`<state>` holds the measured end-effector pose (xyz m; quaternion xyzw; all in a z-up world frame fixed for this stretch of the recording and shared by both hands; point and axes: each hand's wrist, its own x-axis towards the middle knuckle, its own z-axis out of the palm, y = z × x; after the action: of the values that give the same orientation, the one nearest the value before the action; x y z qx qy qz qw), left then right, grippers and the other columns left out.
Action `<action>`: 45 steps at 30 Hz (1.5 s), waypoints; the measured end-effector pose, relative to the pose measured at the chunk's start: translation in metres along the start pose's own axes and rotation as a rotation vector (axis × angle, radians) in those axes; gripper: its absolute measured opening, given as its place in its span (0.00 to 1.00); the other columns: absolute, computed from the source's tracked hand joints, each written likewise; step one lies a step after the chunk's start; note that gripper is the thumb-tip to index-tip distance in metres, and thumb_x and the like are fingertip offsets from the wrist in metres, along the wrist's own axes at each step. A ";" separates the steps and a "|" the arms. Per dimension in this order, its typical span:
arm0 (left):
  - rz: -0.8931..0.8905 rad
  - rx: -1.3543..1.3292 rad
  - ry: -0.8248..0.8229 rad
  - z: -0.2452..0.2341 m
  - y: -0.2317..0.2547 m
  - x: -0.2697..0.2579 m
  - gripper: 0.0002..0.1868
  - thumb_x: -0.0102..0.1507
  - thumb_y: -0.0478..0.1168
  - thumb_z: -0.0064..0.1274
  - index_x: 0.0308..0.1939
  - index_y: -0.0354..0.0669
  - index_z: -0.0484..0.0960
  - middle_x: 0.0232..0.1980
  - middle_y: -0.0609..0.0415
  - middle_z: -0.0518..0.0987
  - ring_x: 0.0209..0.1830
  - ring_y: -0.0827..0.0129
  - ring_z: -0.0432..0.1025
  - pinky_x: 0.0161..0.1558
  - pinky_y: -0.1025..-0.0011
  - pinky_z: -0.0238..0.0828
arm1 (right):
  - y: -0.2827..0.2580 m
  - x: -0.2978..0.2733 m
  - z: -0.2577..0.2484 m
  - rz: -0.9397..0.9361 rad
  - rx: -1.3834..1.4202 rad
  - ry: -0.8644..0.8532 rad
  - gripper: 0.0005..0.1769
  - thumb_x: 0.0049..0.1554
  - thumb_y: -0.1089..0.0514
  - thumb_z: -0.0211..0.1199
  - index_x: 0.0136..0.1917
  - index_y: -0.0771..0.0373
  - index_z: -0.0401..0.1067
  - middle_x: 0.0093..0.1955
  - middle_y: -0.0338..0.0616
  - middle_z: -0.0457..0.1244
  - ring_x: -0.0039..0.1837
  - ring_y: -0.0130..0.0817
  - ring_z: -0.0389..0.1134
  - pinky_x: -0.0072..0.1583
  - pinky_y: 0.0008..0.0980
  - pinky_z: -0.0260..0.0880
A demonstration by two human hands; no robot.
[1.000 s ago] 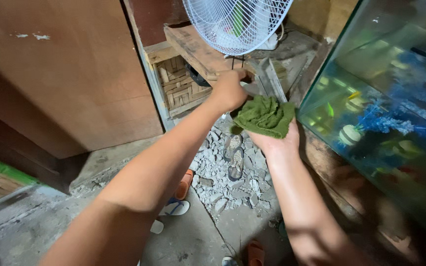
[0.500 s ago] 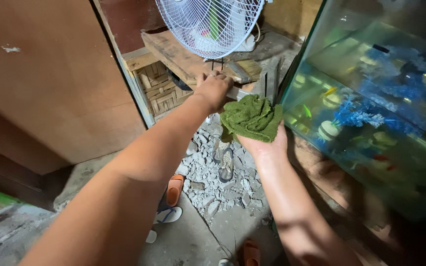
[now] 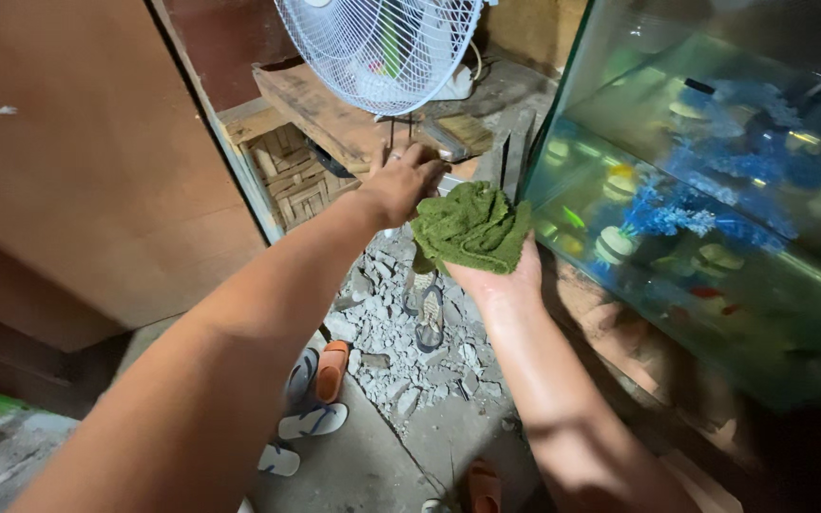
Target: The person wipes a metal ruler, an angle finder, a tape roll and an angle grinder with a green cloth, dips the cloth in a blue water scoop, and arranges the tools back into an open wooden toolbox.
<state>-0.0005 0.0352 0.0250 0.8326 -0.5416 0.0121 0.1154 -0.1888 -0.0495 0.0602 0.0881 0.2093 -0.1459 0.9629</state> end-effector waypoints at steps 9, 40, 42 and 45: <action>-0.058 -0.209 0.051 0.022 -0.005 0.022 0.28 0.62 0.39 0.62 0.66 0.45 0.73 0.62 0.41 0.74 0.68 0.49 0.63 0.70 0.51 0.54 | 0.004 -0.005 0.002 -0.002 0.042 -0.014 0.33 0.65 0.34 0.37 0.61 0.58 0.73 0.64 0.51 0.66 0.67 0.51 0.64 0.73 0.59 0.54; -0.404 -1.666 0.759 -0.091 0.033 -0.113 0.22 0.72 0.54 0.32 0.51 0.42 0.75 0.39 0.53 0.79 0.33 0.71 0.78 0.37 0.70 0.80 | 0.025 -0.006 -0.006 0.181 -0.391 -0.137 0.20 0.70 0.55 0.41 0.63 0.68 0.69 0.59 0.55 0.67 0.61 0.46 0.69 0.67 0.49 0.69; -0.366 -1.644 0.817 -0.100 0.042 -0.129 0.22 0.73 0.54 0.32 0.49 0.41 0.74 0.38 0.55 0.78 0.32 0.71 0.76 0.37 0.68 0.80 | 0.038 -0.028 -0.008 0.126 -0.512 -0.244 0.19 0.71 0.54 0.44 0.64 0.68 0.69 0.60 0.55 0.67 0.62 0.46 0.70 0.67 0.46 0.69; -0.479 -1.506 0.948 -0.107 0.052 -0.154 0.25 0.74 0.57 0.33 0.45 0.40 0.76 0.34 0.57 0.77 0.28 0.73 0.72 0.31 0.71 0.72 | 0.058 -0.051 -0.003 0.132 -0.492 -0.489 0.22 0.69 0.46 0.47 0.65 0.65 0.68 0.62 0.50 0.67 0.63 0.45 0.69 0.67 0.46 0.69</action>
<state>-0.1004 0.1755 0.1157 0.5355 -0.1157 -0.0279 0.8361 -0.2163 0.0181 0.0859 -0.1708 -0.0047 -0.0454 0.9843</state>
